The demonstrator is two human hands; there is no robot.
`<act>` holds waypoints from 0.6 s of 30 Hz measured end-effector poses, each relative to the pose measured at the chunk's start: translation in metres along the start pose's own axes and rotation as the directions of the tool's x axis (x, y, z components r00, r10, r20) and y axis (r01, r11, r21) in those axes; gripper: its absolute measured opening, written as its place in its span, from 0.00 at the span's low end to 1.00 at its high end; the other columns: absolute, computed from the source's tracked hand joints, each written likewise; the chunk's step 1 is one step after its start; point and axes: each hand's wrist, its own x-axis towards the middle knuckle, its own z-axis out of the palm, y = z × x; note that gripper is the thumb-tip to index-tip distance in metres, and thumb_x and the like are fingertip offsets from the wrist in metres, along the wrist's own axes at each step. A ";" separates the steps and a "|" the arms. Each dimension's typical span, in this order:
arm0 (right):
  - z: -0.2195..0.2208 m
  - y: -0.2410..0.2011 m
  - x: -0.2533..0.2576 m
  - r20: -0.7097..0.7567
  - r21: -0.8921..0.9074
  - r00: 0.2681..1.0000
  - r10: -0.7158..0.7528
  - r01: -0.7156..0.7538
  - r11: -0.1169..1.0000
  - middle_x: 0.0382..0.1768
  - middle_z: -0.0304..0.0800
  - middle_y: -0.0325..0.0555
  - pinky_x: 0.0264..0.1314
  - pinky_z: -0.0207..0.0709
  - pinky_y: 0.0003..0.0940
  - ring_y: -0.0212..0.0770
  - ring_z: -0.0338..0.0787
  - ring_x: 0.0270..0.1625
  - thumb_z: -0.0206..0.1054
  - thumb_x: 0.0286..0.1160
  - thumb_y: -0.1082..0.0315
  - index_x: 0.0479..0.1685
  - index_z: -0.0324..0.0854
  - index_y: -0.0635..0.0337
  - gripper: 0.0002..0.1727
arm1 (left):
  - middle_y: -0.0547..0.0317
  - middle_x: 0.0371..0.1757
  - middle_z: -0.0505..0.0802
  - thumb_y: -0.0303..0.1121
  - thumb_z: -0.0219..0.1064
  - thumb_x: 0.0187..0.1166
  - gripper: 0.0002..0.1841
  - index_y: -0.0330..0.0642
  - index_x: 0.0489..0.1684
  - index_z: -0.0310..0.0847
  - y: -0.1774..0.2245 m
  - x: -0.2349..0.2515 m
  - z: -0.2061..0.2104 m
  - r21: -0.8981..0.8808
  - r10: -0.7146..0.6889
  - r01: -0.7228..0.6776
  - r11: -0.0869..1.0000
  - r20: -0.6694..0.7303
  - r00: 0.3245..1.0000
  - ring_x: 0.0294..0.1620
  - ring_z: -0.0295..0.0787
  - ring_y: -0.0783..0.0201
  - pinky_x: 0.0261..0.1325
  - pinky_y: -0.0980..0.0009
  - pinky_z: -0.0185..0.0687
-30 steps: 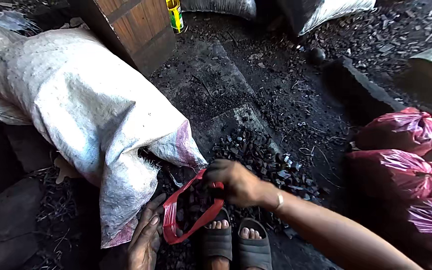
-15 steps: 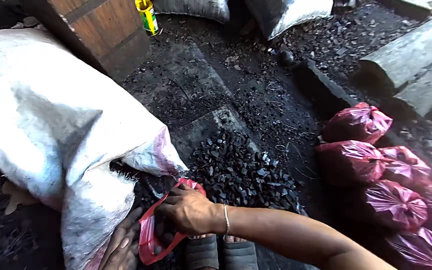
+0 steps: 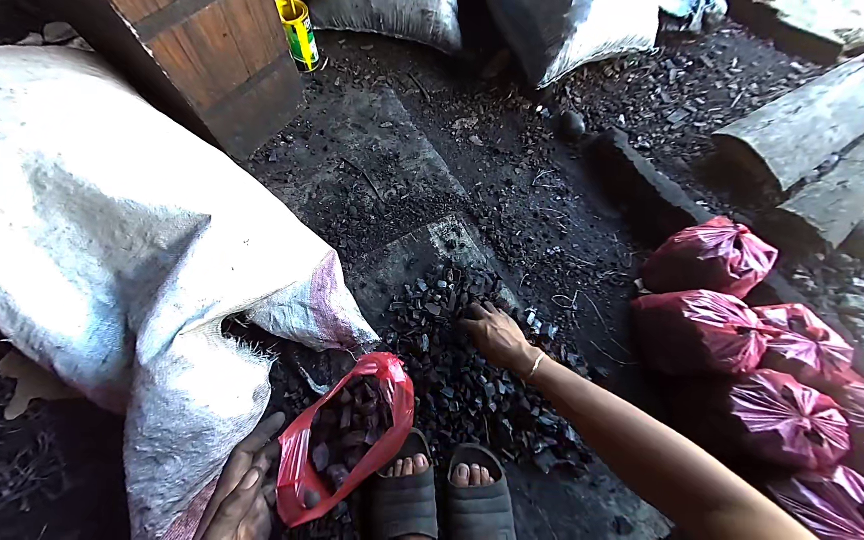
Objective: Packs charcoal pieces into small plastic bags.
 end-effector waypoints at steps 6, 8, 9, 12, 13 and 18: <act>0.006 0.020 0.008 -0.086 0.133 0.995 -0.060 0.071 0.989 0.66 0.87 0.46 0.65 0.84 0.60 0.52 0.87 0.67 0.70 0.71 0.60 0.58 0.89 0.37 0.16 | 0.41 0.70 0.85 0.51 0.56 0.86 0.33 0.42 0.86 0.62 -0.001 -0.002 0.006 -0.009 0.004 -0.005 1.000 -0.030 1.000 0.67 0.85 0.50 0.67 0.53 0.83; -0.007 0.022 0.007 -0.132 0.258 0.990 -0.055 0.088 0.962 0.62 0.90 0.45 0.68 0.83 0.59 0.50 0.89 0.64 0.72 0.72 0.57 0.56 0.91 0.40 0.14 | 0.41 0.70 0.85 0.52 0.58 0.85 0.34 0.41 0.86 0.63 0.001 -0.005 0.013 -0.009 0.009 -0.009 1.000 -0.072 0.997 0.67 0.85 0.50 0.68 0.54 0.84; -0.017 0.019 0.004 -0.161 0.328 0.986 -0.041 0.092 0.940 0.58 0.92 0.45 0.67 0.84 0.58 0.48 0.91 0.61 0.74 0.71 0.56 0.54 0.92 0.42 0.14 | 0.41 0.70 0.85 0.52 0.59 0.84 0.34 0.40 0.85 0.63 0.003 -0.007 0.016 -0.008 0.011 -0.011 1.000 -0.090 0.996 0.67 0.85 0.50 0.67 0.54 0.84; -0.064 -0.009 -0.007 -0.227 0.553 0.973 -0.027 0.152 0.819 0.50 0.94 0.37 0.61 0.88 0.44 0.35 0.93 0.51 0.79 0.68 0.54 0.53 0.92 0.45 0.16 | 0.39 0.70 0.85 0.53 0.59 0.83 0.36 0.39 0.85 0.63 0.004 -0.007 0.020 0.001 0.019 -0.020 1.000 -0.114 0.993 0.67 0.85 0.49 0.66 0.54 0.84; -0.083 -0.026 -0.013 -0.270 0.612 0.959 -0.083 0.238 0.755 0.49 0.95 0.35 0.60 0.90 0.40 0.33 0.93 0.50 0.81 0.67 0.56 0.52 0.92 0.47 0.15 | 0.40 0.69 0.85 0.53 0.59 0.83 0.36 0.39 0.85 0.63 0.004 -0.006 0.021 0.006 0.022 -0.022 1.000 -0.117 0.993 0.66 0.86 0.49 0.66 0.55 0.84; -0.123 -0.147 -0.034 -0.360 0.565 0.736 -0.574 0.661 0.493 0.55 0.93 0.36 0.68 0.85 0.38 0.34 0.89 0.60 0.79 0.68 0.66 0.52 0.93 0.47 0.13 | 0.40 0.70 0.85 0.54 0.58 0.83 0.36 0.39 0.85 0.64 0.005 -0.005 0.026 0.032 0.040 -0.036 0.999 -0.131 0.991 0.67 0.85 0.50 0.65 0.54 0.85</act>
